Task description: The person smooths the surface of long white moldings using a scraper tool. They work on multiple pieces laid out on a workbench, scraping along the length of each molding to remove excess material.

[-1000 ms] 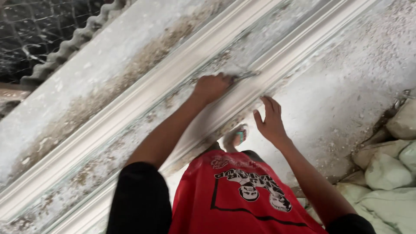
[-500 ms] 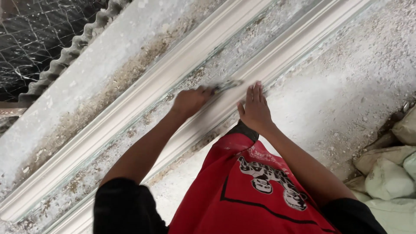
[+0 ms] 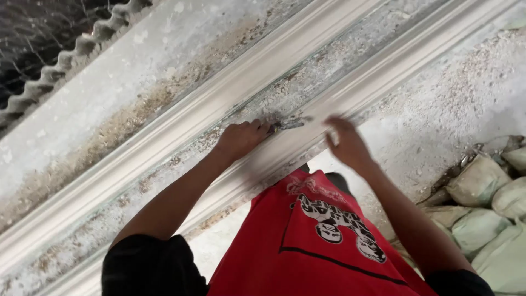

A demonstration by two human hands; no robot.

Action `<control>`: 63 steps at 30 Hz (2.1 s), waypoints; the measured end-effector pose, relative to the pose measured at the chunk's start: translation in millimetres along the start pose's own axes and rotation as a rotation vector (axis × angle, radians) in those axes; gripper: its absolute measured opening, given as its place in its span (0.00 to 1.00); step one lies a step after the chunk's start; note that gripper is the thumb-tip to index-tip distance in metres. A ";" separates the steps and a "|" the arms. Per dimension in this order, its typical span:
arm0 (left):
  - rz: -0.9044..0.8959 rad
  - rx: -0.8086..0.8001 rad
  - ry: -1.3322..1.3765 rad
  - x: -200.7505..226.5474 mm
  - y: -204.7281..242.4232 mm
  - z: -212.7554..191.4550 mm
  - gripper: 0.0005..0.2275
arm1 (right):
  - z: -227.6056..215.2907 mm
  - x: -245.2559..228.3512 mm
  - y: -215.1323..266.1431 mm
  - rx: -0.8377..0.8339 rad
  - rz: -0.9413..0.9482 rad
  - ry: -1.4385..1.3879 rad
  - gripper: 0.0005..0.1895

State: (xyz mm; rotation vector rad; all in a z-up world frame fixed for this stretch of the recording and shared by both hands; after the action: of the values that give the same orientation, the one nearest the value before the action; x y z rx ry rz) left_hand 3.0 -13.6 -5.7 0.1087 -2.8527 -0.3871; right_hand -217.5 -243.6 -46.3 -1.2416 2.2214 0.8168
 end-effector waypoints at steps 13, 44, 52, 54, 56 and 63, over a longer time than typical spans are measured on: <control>-0.248 -0.160 -0.216 -5.0 240.3 28.5 0.21 | -36.8 120.6 -64.1 0.300 -0.062 0.254 0.38; -0.046 0.000 -0.031 31.2 -126.8 -33.1 0.19 | -69.7 98.4 -48.2 0.252 -0.004 0.223 0.40; 0.016 0.011 -0.081 26.9 -137.2 -15.1 0.21 | -80.1 96.0 -50.8 0.257 0.007 0.206 0.38; 0.023 0.144 -0.046 39.2 -187.4 -19.7 0.20 | -81.6 97.6 -43.6 0.227 0.004 0.199 0.37; 0.023 0.153 -0.034 47.2 -239.6 -18.4 0.20 | -92.4 92.6 -43.5 0.197 0.010 0.170 0.36; 0.024 0.103 -0.051 49.9 -308.6 -40.2 0.16 | -152.9 118.2 -63.7 0.109 -0.100 0.090 0.22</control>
State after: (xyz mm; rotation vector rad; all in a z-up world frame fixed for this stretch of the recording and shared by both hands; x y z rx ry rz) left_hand -22.5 -325.9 -39.8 0.0856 -2.9208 -0.2421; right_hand -235.7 -445.6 -30.3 -1.3488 2.2215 0.6049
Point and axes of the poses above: each hand's wrist, its own y-axis away from the middle knuckle, its own z-axis out of the palm, x = y × z, the point moved 3 cm from there along -y, towards the middle knuckle, and after that the axes turned 6 degrees about z, right-handed, at the moved point
